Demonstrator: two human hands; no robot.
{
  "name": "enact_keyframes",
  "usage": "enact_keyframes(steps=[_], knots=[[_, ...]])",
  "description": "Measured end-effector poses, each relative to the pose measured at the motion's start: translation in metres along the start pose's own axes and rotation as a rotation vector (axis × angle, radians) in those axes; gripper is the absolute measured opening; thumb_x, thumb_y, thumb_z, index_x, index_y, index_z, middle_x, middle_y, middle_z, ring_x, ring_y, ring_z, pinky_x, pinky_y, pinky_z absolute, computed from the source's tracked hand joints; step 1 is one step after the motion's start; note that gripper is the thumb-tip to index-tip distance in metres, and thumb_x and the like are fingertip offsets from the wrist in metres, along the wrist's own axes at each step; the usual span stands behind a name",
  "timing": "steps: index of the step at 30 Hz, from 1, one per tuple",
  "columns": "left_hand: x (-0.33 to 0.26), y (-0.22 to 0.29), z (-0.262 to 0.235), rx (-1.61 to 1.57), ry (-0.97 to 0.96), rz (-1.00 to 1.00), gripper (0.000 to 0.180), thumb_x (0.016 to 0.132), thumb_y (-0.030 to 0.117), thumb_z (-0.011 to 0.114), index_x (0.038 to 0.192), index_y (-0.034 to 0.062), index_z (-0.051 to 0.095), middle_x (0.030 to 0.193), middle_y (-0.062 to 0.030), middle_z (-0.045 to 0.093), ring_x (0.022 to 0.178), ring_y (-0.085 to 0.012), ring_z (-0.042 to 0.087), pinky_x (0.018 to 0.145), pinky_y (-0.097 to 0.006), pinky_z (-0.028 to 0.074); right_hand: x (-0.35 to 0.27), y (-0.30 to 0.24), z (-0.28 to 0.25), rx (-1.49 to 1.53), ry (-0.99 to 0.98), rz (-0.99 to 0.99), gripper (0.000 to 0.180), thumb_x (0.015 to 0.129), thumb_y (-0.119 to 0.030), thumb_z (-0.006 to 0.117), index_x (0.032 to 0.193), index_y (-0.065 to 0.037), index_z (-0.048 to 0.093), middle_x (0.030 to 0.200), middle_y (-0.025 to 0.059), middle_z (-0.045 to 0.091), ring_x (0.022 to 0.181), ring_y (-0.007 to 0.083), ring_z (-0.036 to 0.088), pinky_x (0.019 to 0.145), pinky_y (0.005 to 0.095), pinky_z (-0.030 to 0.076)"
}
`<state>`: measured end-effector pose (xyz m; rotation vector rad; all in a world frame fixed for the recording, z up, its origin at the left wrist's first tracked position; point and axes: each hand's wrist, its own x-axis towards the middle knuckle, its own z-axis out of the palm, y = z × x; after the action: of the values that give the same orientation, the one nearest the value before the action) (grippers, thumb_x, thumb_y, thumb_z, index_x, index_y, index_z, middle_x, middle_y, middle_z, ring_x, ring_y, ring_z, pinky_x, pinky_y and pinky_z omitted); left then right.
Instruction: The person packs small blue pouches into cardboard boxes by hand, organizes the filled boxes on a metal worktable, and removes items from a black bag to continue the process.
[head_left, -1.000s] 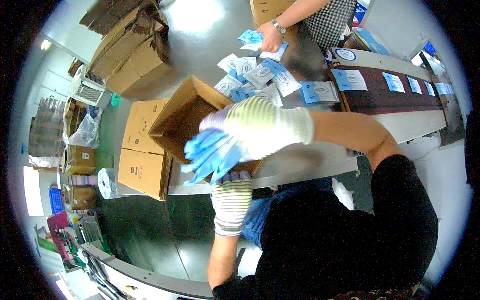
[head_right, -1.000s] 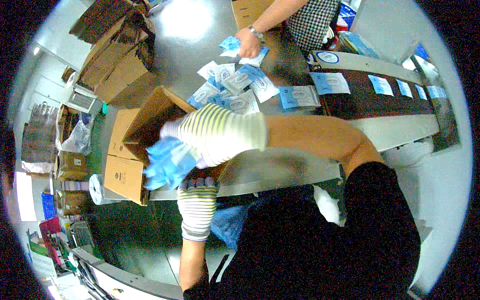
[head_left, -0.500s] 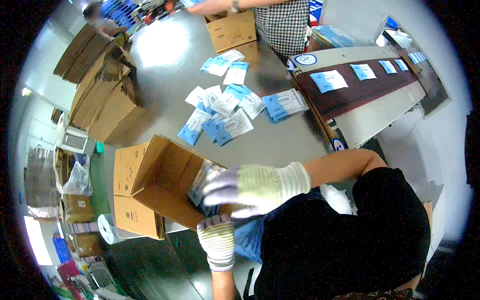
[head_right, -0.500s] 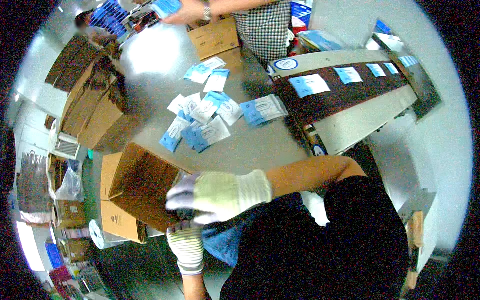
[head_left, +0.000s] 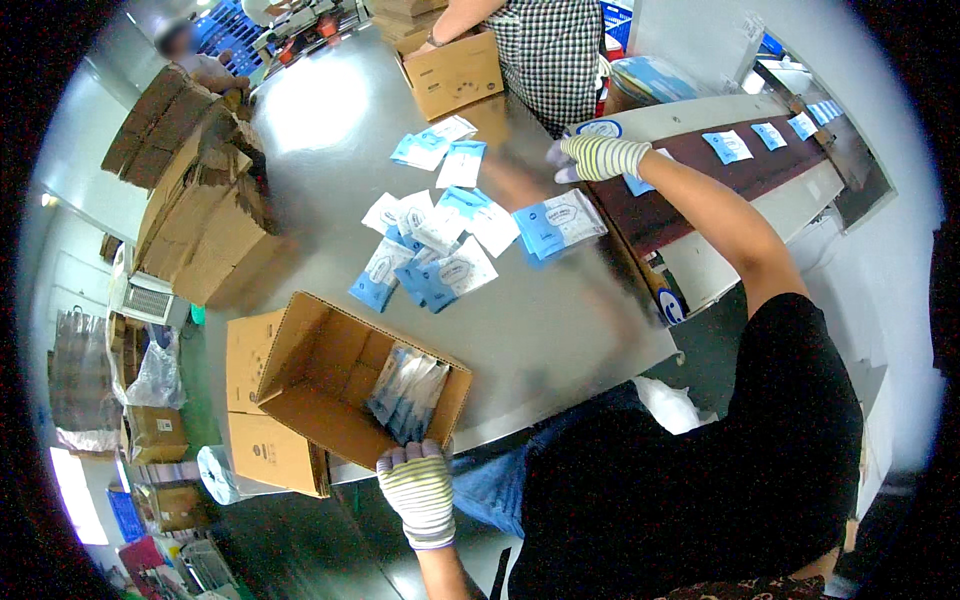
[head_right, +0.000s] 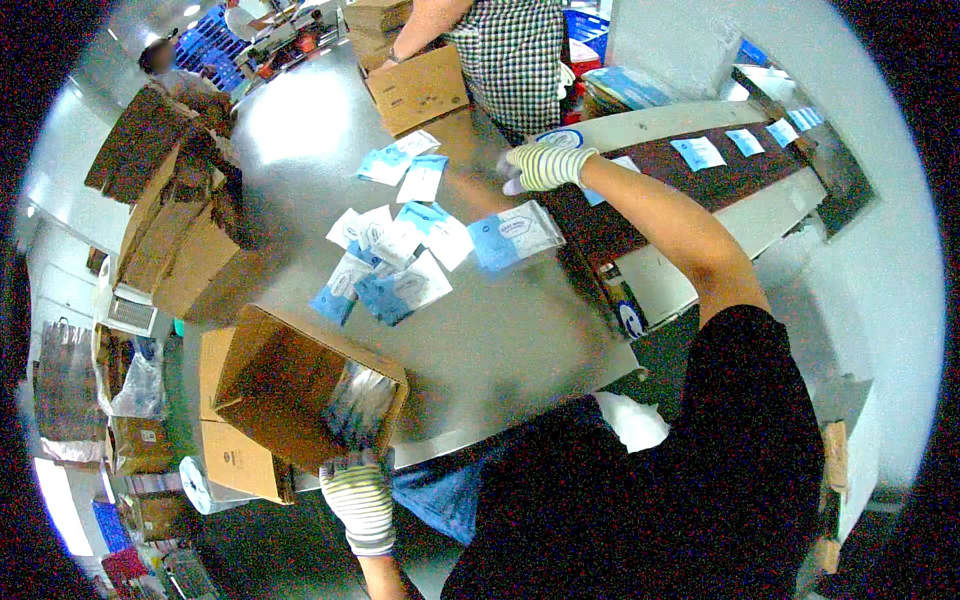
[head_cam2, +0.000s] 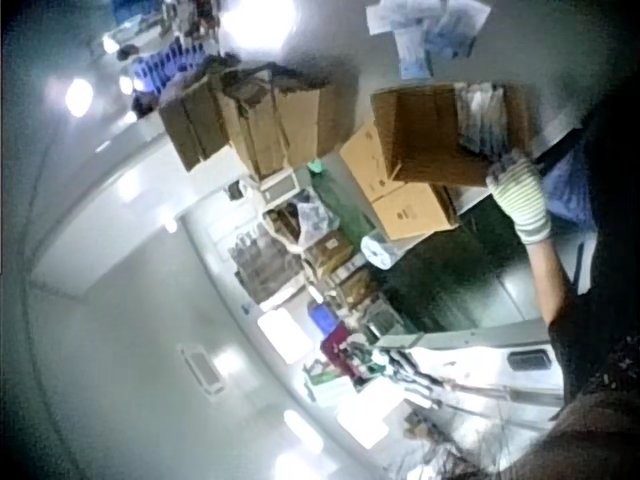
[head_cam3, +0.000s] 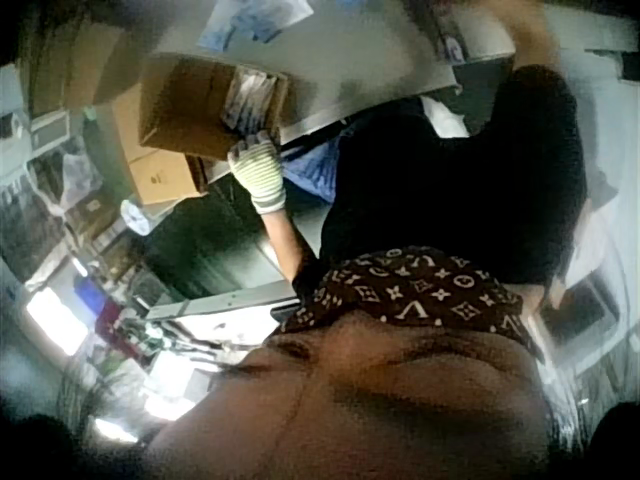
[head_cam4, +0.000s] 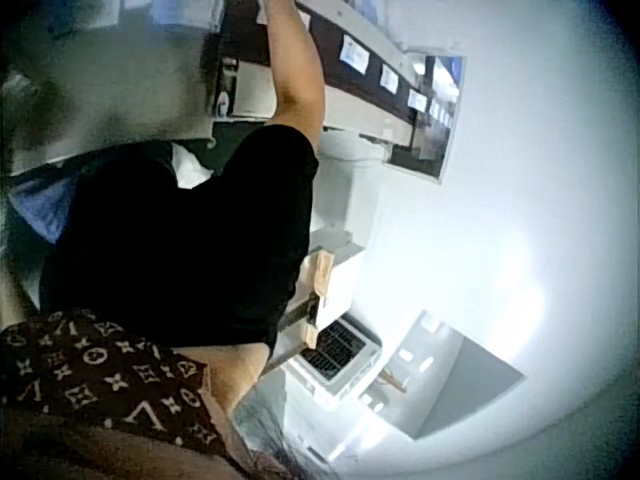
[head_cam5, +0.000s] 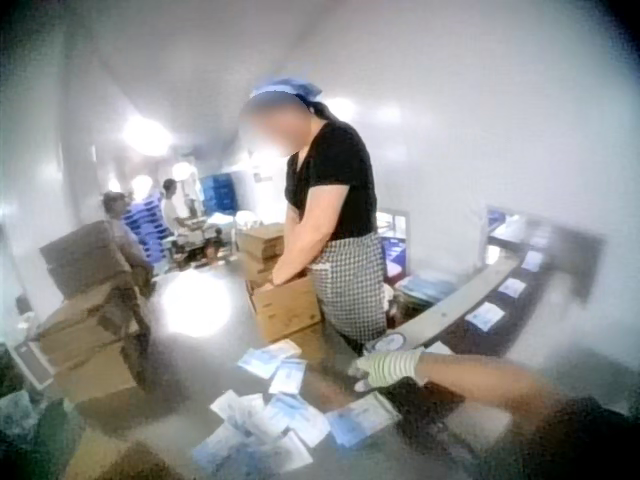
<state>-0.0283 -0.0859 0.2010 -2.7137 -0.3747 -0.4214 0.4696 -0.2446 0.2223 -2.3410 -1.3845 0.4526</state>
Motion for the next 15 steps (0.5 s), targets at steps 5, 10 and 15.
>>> enact_keyframes(steps=[5, 10, 15], knots=[[-0.003, 0.000, -0.001, -0.001, -0.007, -0.014, 0.025, 0.073, 0.033, 0.068, 0.068, 0.0150, 0.051, 0.065, -0.0024, 0.050, 0.067, -0.0204, 0.054, 0.071, -0.038, 0.043, 0.013, 0.011, -0.013, -0.281, -0.279, 0.160, 0.053, 0.084, -0.040, 0.065, 0.123, -0.006, 0.057, 0.119, 0.0118, 0.064, 0.112, 0.0291, 0.059, 0.095, 0.0402, 0.045], [0.002, -0.001, -0.002, 0.008, 0.004, 0.007, 0.025, 0.073, 0.034, 0.067, 0.070, 0.0154, 0.051, 0.067, -0.0025, 0.052, 0.068, -0.0205, 0.054, 0.073, -0.037, 0.043, 0.049, 0.028, -0.002, -0.249, -0.533, 0.029, 0.058, 0.073, -0.012, 0.075, 0.125, 0.001, 0.054, 0.120, 0.0143, 0.062, 0.110, 0.0261, 0.060, 0.092, 0.0348, 0.048], [0.003, -0.001, -0.006, -0.031, -0.032, -0.018, 0.015, 0.070, 0.023, 0.063, 0.070, 0.0161, 0.050, 0.068, -0.0021, 0.051, 0.071, -0.0199, 0.055, 0.074, -0.037, 0.044, 0.077, 0.053, 0.055, -0.384, -0.690, -0.124, 0.060, 0.079, -0.024, 0.069, 0.131, -0.001, 0.049, 0.120, 0.0136, 0.061, 0.108, 0.0268, 0.059, 0.093, 0.0337, 0.047]])
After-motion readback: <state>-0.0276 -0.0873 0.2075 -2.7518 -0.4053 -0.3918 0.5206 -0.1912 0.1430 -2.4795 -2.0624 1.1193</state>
